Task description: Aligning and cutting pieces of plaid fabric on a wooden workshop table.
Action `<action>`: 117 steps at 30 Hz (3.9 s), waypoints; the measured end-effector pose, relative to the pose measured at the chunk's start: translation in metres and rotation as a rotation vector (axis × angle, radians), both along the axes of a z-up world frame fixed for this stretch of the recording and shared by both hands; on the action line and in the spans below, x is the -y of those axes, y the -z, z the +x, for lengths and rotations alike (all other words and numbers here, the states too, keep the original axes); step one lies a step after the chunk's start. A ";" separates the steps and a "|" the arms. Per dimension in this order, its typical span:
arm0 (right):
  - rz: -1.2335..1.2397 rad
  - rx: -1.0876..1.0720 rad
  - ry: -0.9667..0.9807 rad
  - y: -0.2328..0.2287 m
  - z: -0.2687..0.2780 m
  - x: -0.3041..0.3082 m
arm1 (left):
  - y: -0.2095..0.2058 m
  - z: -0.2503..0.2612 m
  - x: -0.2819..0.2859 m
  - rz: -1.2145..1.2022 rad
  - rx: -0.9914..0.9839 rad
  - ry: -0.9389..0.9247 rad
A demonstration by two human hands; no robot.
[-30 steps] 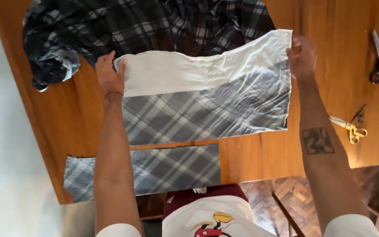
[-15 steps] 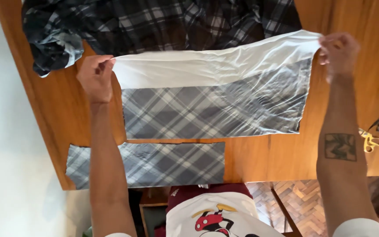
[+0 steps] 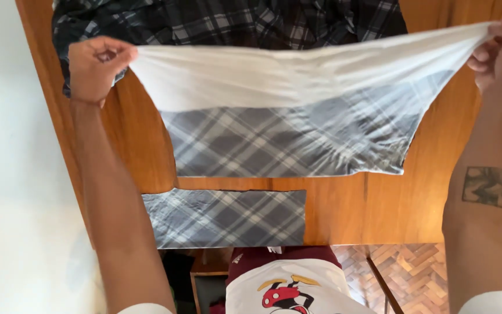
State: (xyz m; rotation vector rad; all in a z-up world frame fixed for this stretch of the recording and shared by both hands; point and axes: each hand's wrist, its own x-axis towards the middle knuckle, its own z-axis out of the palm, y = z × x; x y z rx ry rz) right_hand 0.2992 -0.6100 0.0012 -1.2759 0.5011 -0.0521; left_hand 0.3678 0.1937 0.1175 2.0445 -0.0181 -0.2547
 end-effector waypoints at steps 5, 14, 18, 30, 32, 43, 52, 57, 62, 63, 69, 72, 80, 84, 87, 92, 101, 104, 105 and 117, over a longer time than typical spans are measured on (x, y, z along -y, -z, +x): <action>-0.139 0.017 -0.011 0.021 0.022 -0.016 | 0.050 0.024 0.007 -0.069 0.043 -0.065; -0.433 -0.042 -0.033 0.008 -0.095 -0.067 | 0.115 -0.105 0.025 0.250 0.401 -0.460; -0.708 -0.241 0.025 0.043 -0.226 -0.080 | 0.114 -0.234 0.041 0.381 0.104 -0.656; -0.610 -0.348 0.232 0.050 -0.265 -0.149 | 0.159 -0.298 0.064 0.268 0.129 -0.639; -0.173 -0.334 0.339 0.035 -0.265 -0.144 | 0.176 -0.303 0.052 0.078 0.068 -0.712; -0.119 -0.225 0.560 -0.011 -0.259 -0.119 | 0.163 -0.289 0.035 -0.718 -0.105 -1.161; -0.025 -0.232 0.360 -0.030 -0.289 -0.107 | 0.145 -0.317 0.026 -0.508 -0.121 -1.030; -0.119 -0.327 0.400 0.006 -0.312 -0.093 | 0.158 -0.337 0.013 -0.461 -0.192 -1.044; -0.291 -0.479 0.317 0.014 -0.323 -0.105 | 0.129 -0.335 0.029 -0.073 -0.283 -0.944; -0.385 -0.519 0.257 0.017 -0.327 -0.105 | 0.115 -0.334 0.034 0.185 -0.281 -0.854; -0.988 -0.631 0.066 -0.008 -0.313 -0.119 | 0.078 -0.298 0.061 0.745 0.004 -0.459; -1.233 -0.320 0.061 -0.006 -0.286 -0.134 | 0.080 -0.266 0.083 0.686 0.223 -0.238; -1.347 0.206 -0.425 0.002 -0.165 -0.198 | 0.111 -0.192 0.119 0.680 0.397 0.382; -1.487 0.088 -0.548 0.015 -0.147 -0.189 | 0.123 -0.183 0.105 0.805 0.379 0.415; -1.495 -0.010 -0.557 0.014 -0.145 -0.188 | 0.125 -0.180 0.099 0.819 0.353 0.373; -1.506 -0.084 -0.583 0.003 -0.141 -0.193 | 0.112 -0.179 0.105 0.817 0.348 0.352; -1.192 0.387 -0.577 0.011 -0.146 -0.248 | 0.114 -0.190 0.176 0.713 0.443 0.503; -1.292 0.690 -0.656 0.012 -0.144 -0.279 | 0.120 -0.193 0.221 0.668 0.569 0.686; -1.289 0.664 -0.717 0.006 -0.141 -0.287 | 0.119 -0.192 0.235 0.646 0.629 0.744; -1.446 0.454 -0.887 -0.004 -0.122 -0.293 | 0.117 -0.174 0.262 0.501 0.491 0.717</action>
